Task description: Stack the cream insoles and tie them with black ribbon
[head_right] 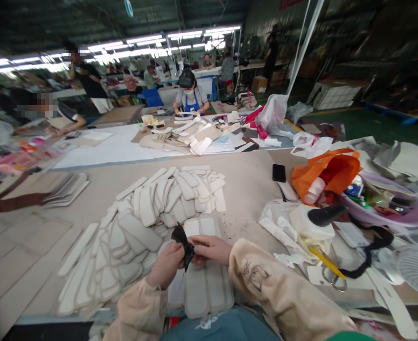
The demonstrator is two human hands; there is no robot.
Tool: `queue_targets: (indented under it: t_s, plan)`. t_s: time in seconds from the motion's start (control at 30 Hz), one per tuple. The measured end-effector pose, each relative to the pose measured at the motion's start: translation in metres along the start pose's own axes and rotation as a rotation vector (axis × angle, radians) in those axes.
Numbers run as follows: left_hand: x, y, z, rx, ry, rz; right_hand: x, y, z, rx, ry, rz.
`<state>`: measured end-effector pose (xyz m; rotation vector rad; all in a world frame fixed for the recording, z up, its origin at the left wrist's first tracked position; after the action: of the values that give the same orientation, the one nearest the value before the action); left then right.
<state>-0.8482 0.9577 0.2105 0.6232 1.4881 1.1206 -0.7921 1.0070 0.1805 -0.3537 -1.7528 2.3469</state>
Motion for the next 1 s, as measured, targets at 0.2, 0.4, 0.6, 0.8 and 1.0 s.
queue_targets:
  t_s: [0.2,0.4,0.6,0.8,1.0]
  plan:
    - [0.003,-0.017,0.004,-0.217,-0.007,-0.09,-0.002,0.017,0.009,-0.123,-0.037,0.035]
    - [0.01,-0.029,-0.045,-0.614,0.171,0.007,-0.002,0.043,-0.018,-0.322,0.253,0.155]
    - [0.033,-0.11,-0.094,-1.023,0.507,-0.182,-0.013,0.028,-0.023,-0.55,0.23,0.144]
    - [0.008,-0.086,-0.103,-0.728,0.583,0.024,-0.009,0.042,-0.03,-0.545,0.304,0.243]
    - [-0.032,0.046,0.033,0.858,0.038,0.595,-0.014,0.03,-0.025,-0.66,0.385,0.005]
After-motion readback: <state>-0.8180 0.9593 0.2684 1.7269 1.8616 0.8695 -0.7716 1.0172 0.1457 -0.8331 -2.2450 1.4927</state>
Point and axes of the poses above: each hand's wrist, its own x-axis towards the middle knuckle, its own z-axis out of the palm, y = z × x, the point moved 10 cm from there along x, towards the middle knuckle, and after that the axes turned 9 degrees about -z, right-handed, at the moved point
